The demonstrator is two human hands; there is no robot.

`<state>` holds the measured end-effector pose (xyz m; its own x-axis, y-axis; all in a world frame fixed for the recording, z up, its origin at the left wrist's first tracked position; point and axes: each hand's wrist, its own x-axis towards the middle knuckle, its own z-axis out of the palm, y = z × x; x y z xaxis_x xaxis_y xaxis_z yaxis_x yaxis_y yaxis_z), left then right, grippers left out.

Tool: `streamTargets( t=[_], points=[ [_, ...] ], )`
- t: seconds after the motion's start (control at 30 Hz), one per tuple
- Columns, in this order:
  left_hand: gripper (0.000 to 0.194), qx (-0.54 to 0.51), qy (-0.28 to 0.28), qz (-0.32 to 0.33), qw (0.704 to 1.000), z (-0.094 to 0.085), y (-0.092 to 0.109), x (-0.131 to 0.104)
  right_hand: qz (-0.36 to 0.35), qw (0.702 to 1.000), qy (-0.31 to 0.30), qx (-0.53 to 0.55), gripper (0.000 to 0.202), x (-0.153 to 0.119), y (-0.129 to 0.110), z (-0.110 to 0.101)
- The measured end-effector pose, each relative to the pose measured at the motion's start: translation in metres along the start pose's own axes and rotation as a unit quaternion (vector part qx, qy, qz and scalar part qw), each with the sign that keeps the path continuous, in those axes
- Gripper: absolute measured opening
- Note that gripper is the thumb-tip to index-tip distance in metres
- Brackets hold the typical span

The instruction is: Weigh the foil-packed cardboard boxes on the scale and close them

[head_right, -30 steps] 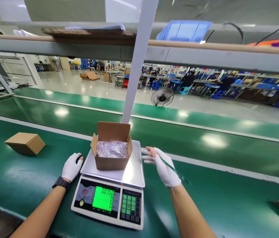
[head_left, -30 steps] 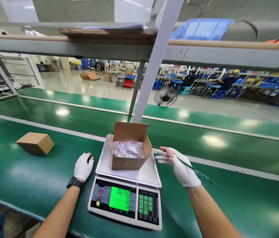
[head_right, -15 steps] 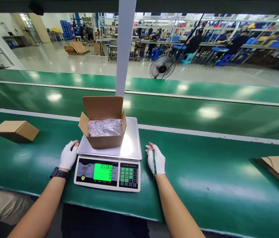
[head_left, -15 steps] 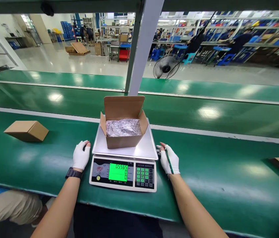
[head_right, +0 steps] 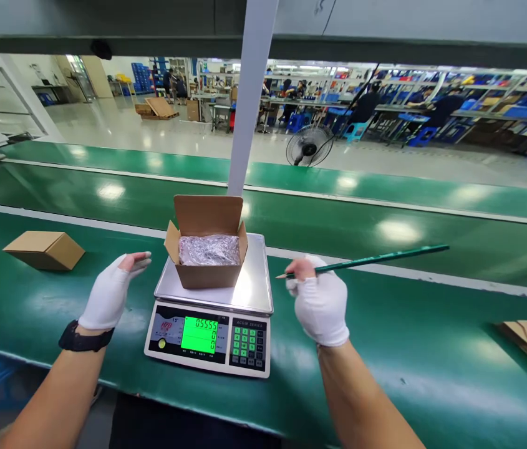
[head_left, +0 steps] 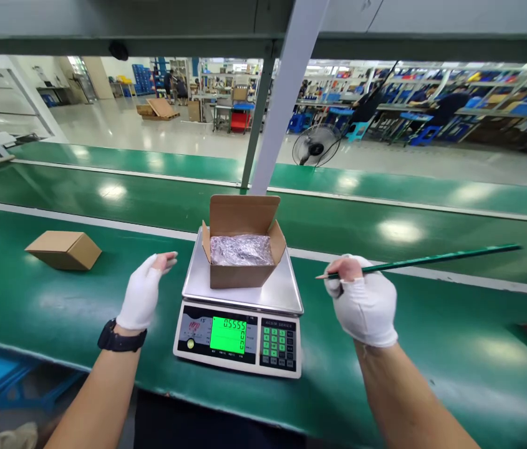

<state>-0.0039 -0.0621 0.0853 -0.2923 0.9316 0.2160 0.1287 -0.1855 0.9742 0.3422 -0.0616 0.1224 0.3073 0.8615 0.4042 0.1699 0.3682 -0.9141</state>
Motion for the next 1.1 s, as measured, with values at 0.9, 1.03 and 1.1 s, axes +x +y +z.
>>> streamTargets(
  t=[0.9,1.03,1.1],
  points=[
    [0.036,-0.071,-0.123,0.054,0.988,0.049,0.039,0.003,-0.099,0.918,-0.347,-0.163,0.032,0.008,-0.066,0.136],
    [0.036,-0.071,-0.128,0.047,0.988,0.049,0.040,0.003,-0.089,0.919,-0.346,-0.164,0.032,0.008,-0.067,0.136],
    [0.036,-0.069,-0.126,0.051,0.988,0.049,0.040,0.004,-0.092,0.921,-0.336,-0.176,0.033,0.008,-0.067,0.136]
  ],
)
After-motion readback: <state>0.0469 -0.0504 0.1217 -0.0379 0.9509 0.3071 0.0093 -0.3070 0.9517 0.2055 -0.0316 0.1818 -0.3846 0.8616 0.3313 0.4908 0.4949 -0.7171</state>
